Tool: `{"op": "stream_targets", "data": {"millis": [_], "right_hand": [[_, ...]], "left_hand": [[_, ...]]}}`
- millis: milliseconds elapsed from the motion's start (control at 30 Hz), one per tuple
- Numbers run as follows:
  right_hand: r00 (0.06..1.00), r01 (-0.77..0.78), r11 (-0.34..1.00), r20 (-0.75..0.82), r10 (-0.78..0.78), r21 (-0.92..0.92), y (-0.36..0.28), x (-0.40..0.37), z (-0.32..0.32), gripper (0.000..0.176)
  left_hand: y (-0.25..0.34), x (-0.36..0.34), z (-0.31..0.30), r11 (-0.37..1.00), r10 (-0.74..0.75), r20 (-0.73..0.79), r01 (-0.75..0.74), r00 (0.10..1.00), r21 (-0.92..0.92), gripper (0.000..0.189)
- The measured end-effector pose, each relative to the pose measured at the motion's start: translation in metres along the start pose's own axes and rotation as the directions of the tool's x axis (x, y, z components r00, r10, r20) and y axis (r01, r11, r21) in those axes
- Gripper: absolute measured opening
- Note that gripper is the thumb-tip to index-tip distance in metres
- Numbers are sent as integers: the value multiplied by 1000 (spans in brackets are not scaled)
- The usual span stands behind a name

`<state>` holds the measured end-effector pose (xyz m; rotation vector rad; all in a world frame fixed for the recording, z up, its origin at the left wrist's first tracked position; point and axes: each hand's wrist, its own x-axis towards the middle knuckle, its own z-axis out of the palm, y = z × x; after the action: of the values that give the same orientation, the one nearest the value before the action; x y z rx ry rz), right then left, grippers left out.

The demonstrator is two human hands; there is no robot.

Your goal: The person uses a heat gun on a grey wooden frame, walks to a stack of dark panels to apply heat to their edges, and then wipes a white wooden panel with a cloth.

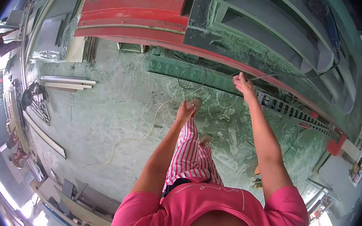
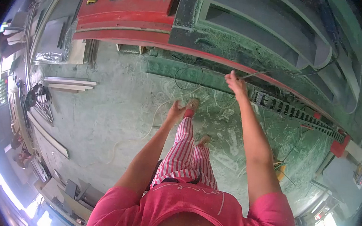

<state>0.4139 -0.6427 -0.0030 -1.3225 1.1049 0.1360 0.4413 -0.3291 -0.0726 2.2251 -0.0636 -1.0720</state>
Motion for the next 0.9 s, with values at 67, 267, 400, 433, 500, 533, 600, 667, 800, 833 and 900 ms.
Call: {"op": "stream_targets", "data": {"millis": [67, 267, 400, 433, 500, 533, 600, 667, 800, 833, 900], "right_hand": [[978, 67, 995, 202, -52, -71, -28, -45, 7, 54], [837, 75, 989, 531, -133, 130, -104, -155, -11, 52], [744, 32, 791, 513, -427, 611, -139, -171, -74, 55], [727, 11, 731, 496, -475, 683, -155, -181, -86, 57], [852, 111, 861, 399, -340, 497, -173, -195, -116, 57], [905, 234, 945, 407, -126, -229, -185, -196, -134, 55], [993, 107, 491, 114, -16, -865, -225, -194, -157, 49], [967, 205, 788, -2, -254, -581, -288, -198, -179, 38], [485, 331, 375, -185, -855, -866, -367, -113, -198, 54], [478, 346, 373, -180, -860, -861, -378, -87, -204, 54], [542, 138, 246, -135, -829, -959, -387, -38, -217, 69]], "left_hand": [[44, -3, -8, 980, 185, -214, -163, 959, 117, 62], [90, 15, -38, 659, 629, 81, -586, 773, 472, 47], [38, 1, -76, 793, 398, 251, -468, 882, 390, 23], [2, 1, -81, 834, 463, 185, -497, 867, 240, 20], [-5, -39, -106, 850, 494, -19, -478, 869, 222, 23], [-13, -58, -119, 911, 380, 16, -377, 925, 167, 28], [-33, -96, -136, 964, 244, -19, -240, 970, 117, 40], [-1, -146, -149, 974, 226, -42, -225, 973, 10, 48], [27, -191, -146, 974, 218, 12, -217, 976, -70, 52], [34, -198, -145, 971, 226, 28, -223, 974, -84, 52], [53, -211, -142, 962, 241, 17, -237, 970, -132, 50]]}}
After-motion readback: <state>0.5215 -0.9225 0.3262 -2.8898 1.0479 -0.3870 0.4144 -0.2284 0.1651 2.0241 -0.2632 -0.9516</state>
